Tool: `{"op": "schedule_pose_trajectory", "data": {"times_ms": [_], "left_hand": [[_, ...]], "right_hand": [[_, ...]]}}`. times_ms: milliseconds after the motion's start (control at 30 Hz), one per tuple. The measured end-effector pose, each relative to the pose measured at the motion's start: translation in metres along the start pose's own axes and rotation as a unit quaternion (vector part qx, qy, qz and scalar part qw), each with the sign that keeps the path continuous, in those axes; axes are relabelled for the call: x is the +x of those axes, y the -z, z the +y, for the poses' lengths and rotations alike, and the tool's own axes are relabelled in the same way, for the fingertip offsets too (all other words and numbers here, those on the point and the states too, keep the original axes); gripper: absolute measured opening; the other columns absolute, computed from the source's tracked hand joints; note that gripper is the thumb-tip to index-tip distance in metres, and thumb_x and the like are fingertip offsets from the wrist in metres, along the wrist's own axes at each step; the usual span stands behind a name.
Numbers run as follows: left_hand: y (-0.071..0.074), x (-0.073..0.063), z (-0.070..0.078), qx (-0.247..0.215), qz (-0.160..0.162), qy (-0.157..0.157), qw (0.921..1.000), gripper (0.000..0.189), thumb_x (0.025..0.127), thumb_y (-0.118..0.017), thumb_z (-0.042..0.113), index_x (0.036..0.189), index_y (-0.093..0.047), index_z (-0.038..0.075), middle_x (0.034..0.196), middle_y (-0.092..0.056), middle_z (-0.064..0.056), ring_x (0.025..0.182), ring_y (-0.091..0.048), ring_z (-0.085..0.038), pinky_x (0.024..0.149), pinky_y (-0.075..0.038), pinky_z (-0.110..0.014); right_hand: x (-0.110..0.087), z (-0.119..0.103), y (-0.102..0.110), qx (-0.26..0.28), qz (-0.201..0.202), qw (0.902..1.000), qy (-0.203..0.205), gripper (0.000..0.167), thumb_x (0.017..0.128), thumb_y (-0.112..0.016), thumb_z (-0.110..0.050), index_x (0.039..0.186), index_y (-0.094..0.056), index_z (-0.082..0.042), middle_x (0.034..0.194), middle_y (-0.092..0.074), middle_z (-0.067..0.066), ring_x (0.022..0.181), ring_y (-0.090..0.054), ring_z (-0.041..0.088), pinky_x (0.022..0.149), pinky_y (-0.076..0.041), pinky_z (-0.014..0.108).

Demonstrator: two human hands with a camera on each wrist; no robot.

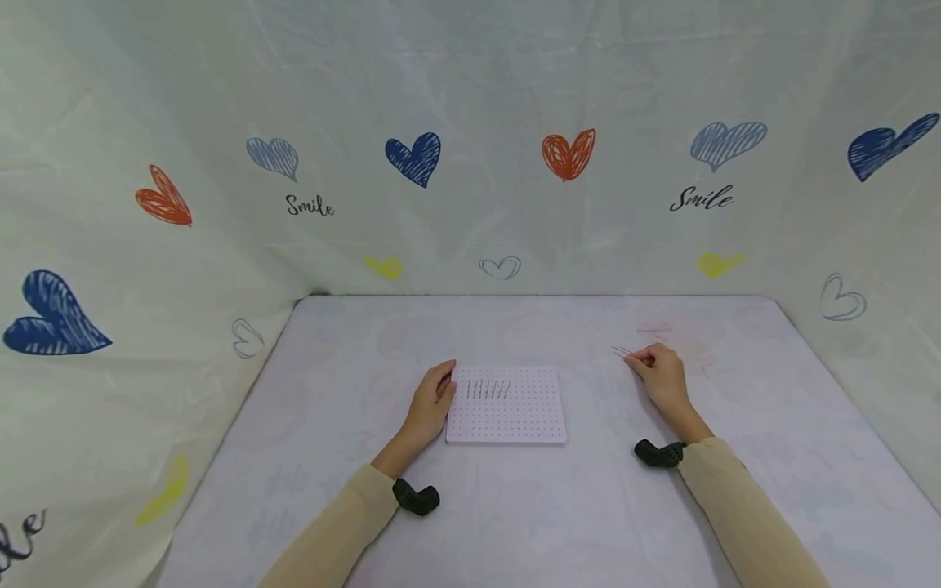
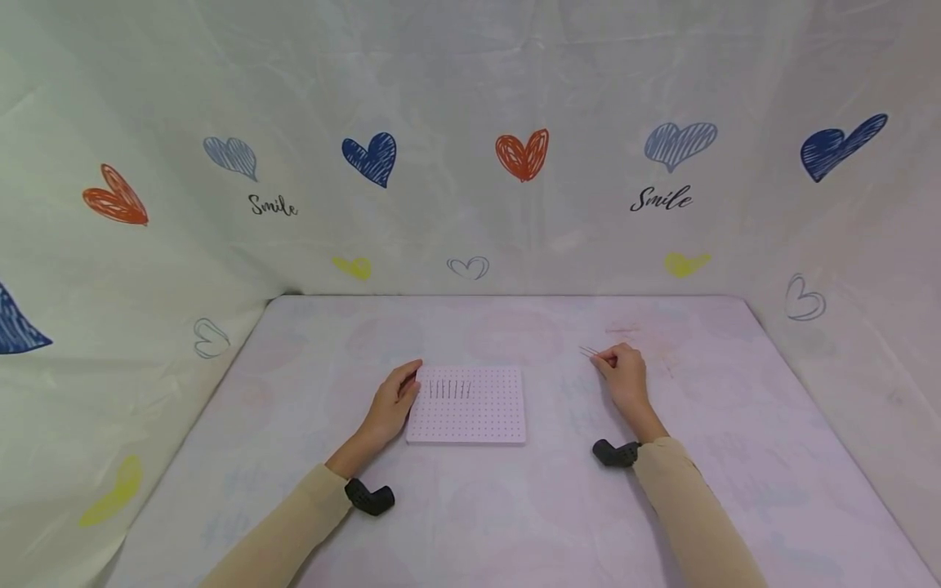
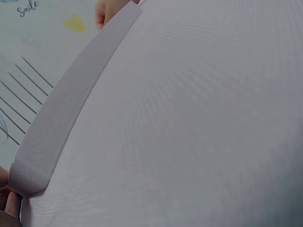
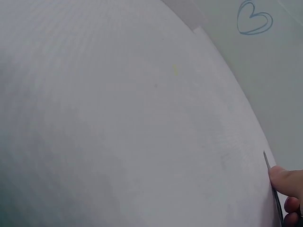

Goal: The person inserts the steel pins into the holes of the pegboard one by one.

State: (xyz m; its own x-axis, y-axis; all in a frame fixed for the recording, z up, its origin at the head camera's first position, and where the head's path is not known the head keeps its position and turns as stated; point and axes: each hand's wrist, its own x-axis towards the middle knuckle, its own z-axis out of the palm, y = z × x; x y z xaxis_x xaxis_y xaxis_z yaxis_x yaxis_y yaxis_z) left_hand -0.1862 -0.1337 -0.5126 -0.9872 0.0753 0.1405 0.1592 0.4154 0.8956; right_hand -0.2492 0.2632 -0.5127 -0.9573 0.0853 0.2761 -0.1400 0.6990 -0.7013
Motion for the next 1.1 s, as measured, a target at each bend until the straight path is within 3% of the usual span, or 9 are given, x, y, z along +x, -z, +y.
{"op": "schedule_pose_trajectory", "data": {"times_ms": [667, 900, 1100], "left_hand": [[0.000, -0.001, 0.002, 0.012, -0.001, 0.002, 0.9999, 0.045, 0.105, -0.046, 0.002, 0.148, -0.039, -0.005, 0.149, -0.040, -0.021, 0.140, -0.039, -0.031, 0.114, -0.036, -0.038], [-0.001, -0.001, 0.000, 0.012, 0.000, 0.004, 0.9999, 0.045, 0.105, -0.047, 0.002, 0.148, -0.039, -0.004, 0.149, -0.041, -0.020, 0.140, -0.039, -0.030, 0.114, -0.036, -0.038], [0.000, -0.001, 0.000, 0.011, 0.000, 0.005, 0.9999, 0.045, 0.105, -0.047, 0.003, 0.149, -0.039, -0.004, 0.150, -0.040, -0.020, 0.141, -0.038, -0.030, 0.114, -0.036, -0.037]], "right_hand": [[0.000, -0.007, -0.001, -0.004, -0.032, 0.9984, 0.046, 0.013, 0.094, -0.067, -0.002, 0.091, -0.066, 0.011, 0.079, -0.054, 0.014, 0.078, -0.045, 0.027, 0.065, -0.035, 0.032], [-0.001, -0.014, 0.001, 0.020, -0.083, 0.9962, 0.019, 0.019, 0.102, -0.057, -0.008, 0.104, -0.061, 0.011, 0.090, -0.057, 0.017, 0.083, -0.048, 0.026, 0.068, -0.041, 0.030], [-0.003, -0.020, 0.002, 0.035, -0.132, 0.9898, 0.041, 0.022, 0.105, -0.050, -0.011, 0.108, -0.055, 0.010, 0.094, -0.056, 0.016, 0.084, -0.047, 0.023, 0.067, -0.040, 0.026]]}}
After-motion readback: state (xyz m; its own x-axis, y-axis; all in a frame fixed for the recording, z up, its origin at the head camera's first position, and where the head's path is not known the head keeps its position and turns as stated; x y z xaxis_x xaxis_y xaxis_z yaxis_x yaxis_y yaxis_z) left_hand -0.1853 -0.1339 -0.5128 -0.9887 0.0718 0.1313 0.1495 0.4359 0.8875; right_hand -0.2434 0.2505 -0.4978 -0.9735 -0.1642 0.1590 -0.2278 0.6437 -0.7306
